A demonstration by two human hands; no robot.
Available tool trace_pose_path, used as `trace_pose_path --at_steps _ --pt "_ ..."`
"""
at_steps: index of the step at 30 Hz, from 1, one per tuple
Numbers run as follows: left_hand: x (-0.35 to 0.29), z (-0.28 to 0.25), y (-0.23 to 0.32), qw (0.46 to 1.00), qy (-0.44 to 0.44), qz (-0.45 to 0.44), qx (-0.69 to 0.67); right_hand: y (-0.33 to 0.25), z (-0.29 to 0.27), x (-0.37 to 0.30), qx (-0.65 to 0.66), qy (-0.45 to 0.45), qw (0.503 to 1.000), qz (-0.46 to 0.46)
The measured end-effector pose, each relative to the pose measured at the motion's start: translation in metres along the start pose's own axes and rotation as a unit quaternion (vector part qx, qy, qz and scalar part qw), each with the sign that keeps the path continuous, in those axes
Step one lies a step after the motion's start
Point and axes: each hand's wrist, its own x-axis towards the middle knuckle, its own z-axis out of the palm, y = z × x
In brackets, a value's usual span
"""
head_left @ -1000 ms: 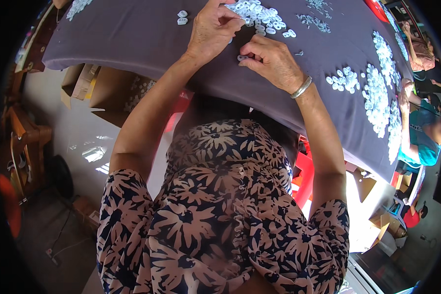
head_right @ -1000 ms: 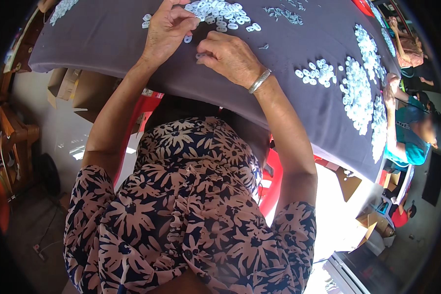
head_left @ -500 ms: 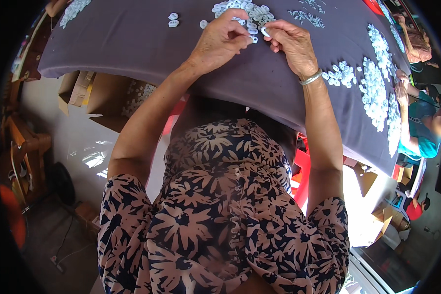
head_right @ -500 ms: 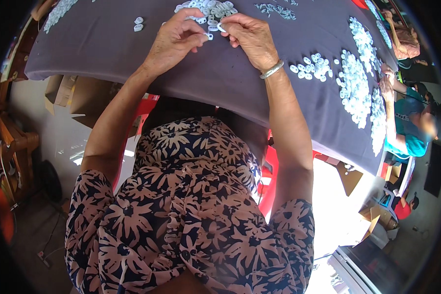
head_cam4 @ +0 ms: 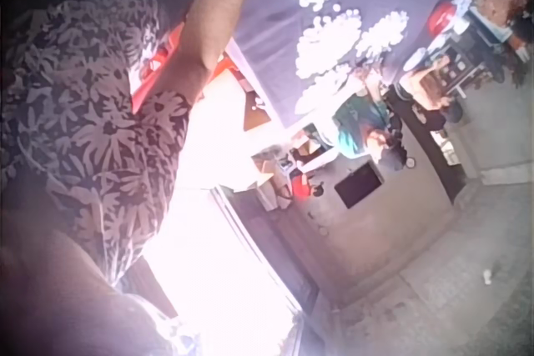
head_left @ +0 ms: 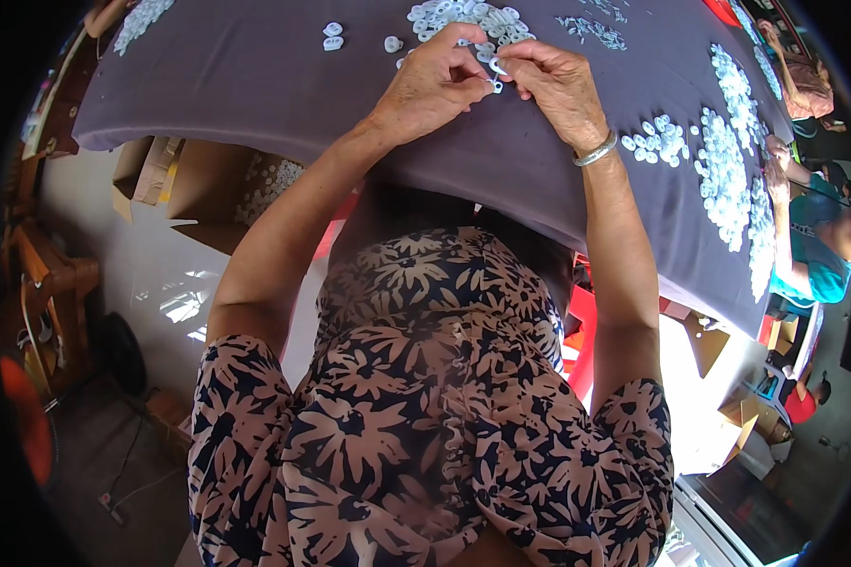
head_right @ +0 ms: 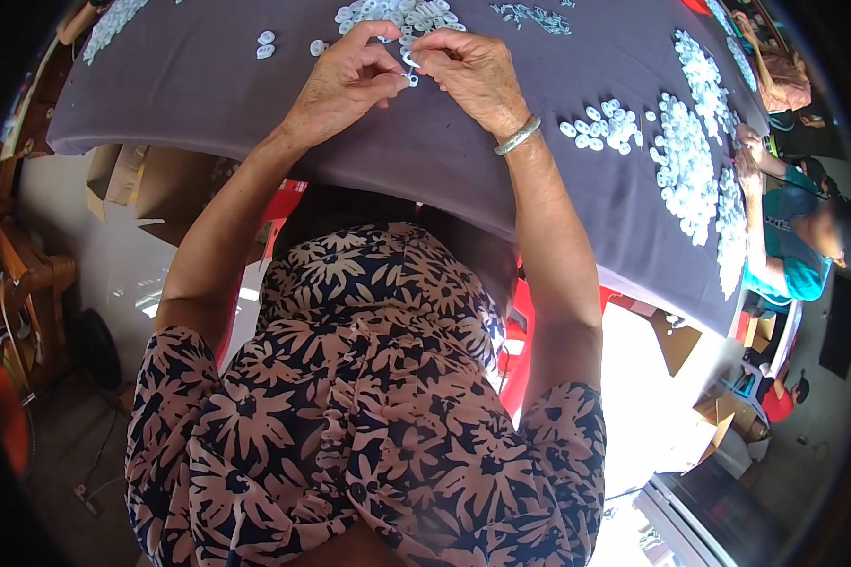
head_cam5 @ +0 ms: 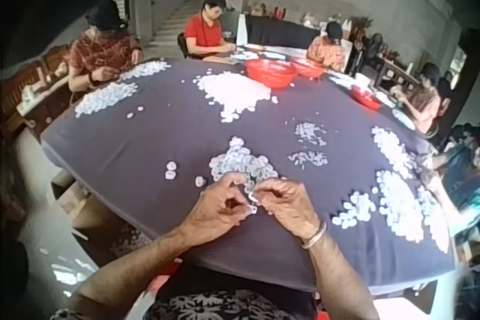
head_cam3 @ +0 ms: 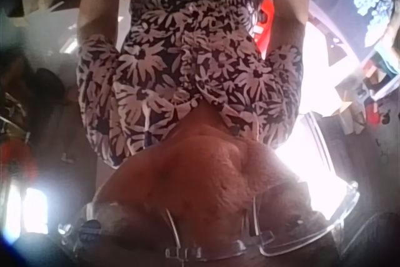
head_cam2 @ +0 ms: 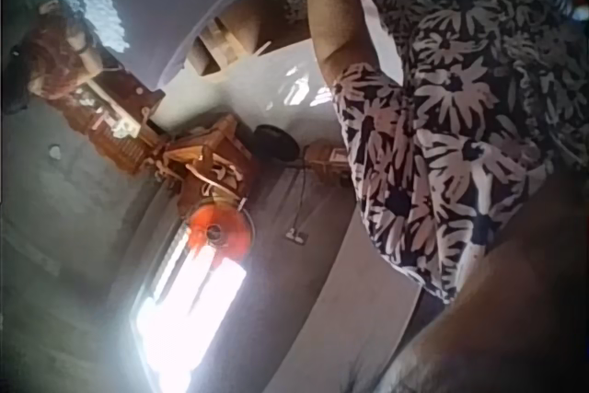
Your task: The person assembles plastic cord locks by inserting small components into the toggle bodies by hand and using a wooden stick, then placing the finished cord locks on the table.
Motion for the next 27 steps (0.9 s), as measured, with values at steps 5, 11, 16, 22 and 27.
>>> trace_pose_path --at_steps 5,11,16,22,27 --pt "-0.0001 0.0003 0.0011 1.000 -0.001 -0.008 -0.003 0.0022 -0.0008 -0.0002 -0.034 -0.007 0.999 -0.027" --pt "0.0005 0.0005 -0.0005 1.000 0.007 -0.011 -0.001 0.0048 -0.0021 0.0007 -0.077 -0.042 0.996 -0.016" --pt "0.0017 -0.0002 -0.0046 1.000 0.013 -0.015 0.008 0.0034 0.0002 -0.0021 -0.071 -0.050 0.996 -0.016" --pt "0.0044 -0.0072 -0.0031 0.998 -0.020 -0.045 -0.028 0.0022 -0.0004 -0.0034 -0.061 -0.057 0.996 -0.012" --pt "0.0020 -0.0063 -0.0017 0.996 -0.010 -0.050 -0.066 0.0036 -0.0013 -0.0041 -0.074 -0.066 0.995 -0.003"
